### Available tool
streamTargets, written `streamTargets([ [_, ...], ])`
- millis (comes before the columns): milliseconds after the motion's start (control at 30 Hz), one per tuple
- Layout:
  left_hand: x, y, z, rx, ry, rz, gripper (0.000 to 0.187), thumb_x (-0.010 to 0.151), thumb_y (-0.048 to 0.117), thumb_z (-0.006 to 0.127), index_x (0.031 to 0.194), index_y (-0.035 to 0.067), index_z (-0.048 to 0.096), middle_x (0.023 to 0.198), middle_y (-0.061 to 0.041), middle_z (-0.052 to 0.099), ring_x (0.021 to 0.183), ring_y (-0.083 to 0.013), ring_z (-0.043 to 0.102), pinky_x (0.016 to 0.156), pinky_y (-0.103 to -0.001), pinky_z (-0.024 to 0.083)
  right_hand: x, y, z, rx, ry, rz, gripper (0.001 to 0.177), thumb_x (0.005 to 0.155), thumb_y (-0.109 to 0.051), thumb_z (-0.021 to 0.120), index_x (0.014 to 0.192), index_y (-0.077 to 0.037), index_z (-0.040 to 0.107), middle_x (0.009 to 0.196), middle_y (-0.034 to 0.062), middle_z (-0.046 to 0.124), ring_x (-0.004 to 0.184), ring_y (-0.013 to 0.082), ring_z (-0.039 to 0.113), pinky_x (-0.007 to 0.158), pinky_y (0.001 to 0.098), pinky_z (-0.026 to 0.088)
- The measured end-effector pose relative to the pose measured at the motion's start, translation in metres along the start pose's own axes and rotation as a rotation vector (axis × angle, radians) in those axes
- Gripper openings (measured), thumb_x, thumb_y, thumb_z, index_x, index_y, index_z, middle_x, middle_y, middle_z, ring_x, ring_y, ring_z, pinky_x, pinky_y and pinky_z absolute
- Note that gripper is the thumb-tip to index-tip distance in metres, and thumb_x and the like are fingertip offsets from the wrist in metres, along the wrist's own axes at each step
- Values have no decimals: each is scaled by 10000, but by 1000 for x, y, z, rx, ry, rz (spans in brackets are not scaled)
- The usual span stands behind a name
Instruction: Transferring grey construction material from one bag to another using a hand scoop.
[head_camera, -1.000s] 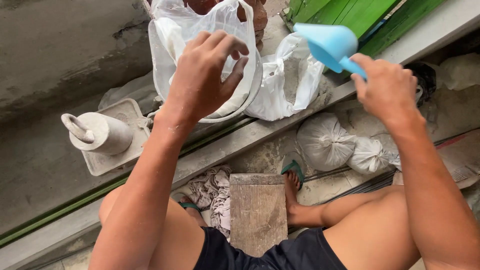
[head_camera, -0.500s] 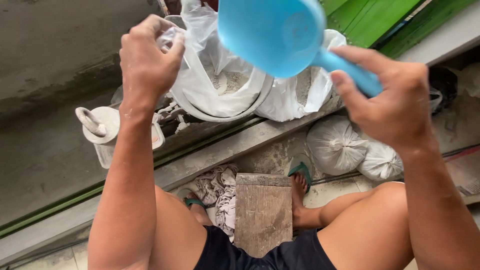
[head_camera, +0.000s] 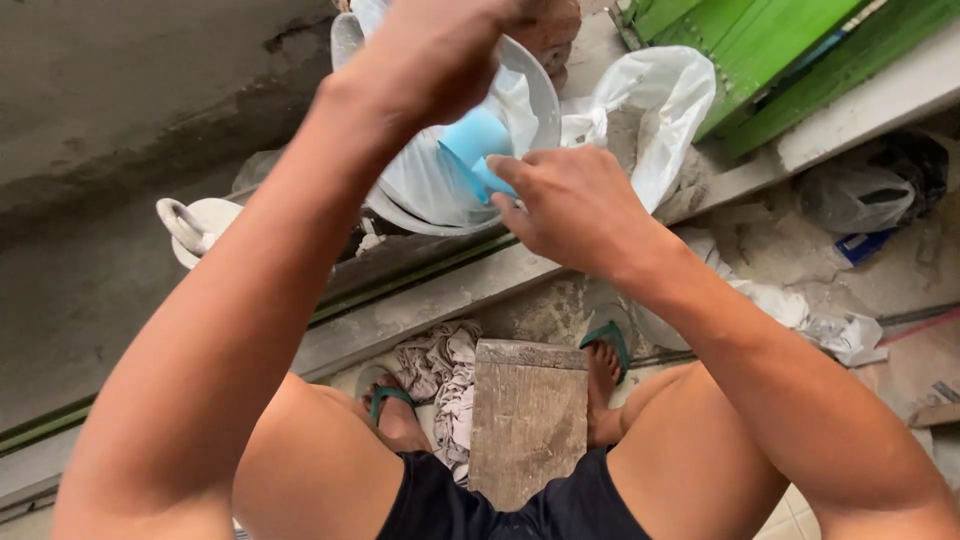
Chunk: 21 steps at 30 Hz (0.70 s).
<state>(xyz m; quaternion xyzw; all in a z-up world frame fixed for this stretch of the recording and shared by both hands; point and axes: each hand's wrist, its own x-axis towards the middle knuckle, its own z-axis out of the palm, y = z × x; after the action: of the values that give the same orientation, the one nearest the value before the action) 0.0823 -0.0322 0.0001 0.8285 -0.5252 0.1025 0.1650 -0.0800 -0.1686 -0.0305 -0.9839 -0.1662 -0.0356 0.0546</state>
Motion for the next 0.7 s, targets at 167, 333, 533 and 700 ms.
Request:
streamTargets([
  [167, 40, -16, 48, 366, -581, -213, 501, 907, 98, 615, 1381, 258, 592, 1208, -143, 662, 1054, -401, 687, 743, -518, 575, 9, 8, -2, 495, 233, -87, 374, 981, -353, 656, 1204, -74, 764, 1018, 124, 795, 836, 274, 753, 748, 413, 546],
  [333, 48, -22, 53, 549, -866, -513, 485, 943, 294, 645, 1425, 255, 612, 1506, -55, 545, 1380, -374, 489, 996, -543, 453, 19, 13, 32, 585, 398, -141, 291, 997, -301, 729, 1205, -101, 767, 888, 85, 646, 705, 252, 607, 642, 407, 461],
  [533, 28, -50, 49, 667, -684, -194, 520, 787, 343, 794, 1292, 236, 727, 1492, -60, 540, 1404, -317, 389, 992, -536, 378, 22, 10, 41, 343, 354, -247, 458, 993, -362, 744, 1402, -198, 618, 1270, 178, 461, 1106, 392, 498, 925, 539, 539],
  [700, 48, -30, 57, 539, -7, 140, 231, 645, -78, 668, 666, 152, 683, 611, -26, 654, 545, -263, 678, 350, -426, 473, 25, 3, 46, 24, 441, -338, 470, 998, -364, 728, 1407, -178, 591, 1372, 234, 399, 1173, 409, 460, 888, 539, 524],
])
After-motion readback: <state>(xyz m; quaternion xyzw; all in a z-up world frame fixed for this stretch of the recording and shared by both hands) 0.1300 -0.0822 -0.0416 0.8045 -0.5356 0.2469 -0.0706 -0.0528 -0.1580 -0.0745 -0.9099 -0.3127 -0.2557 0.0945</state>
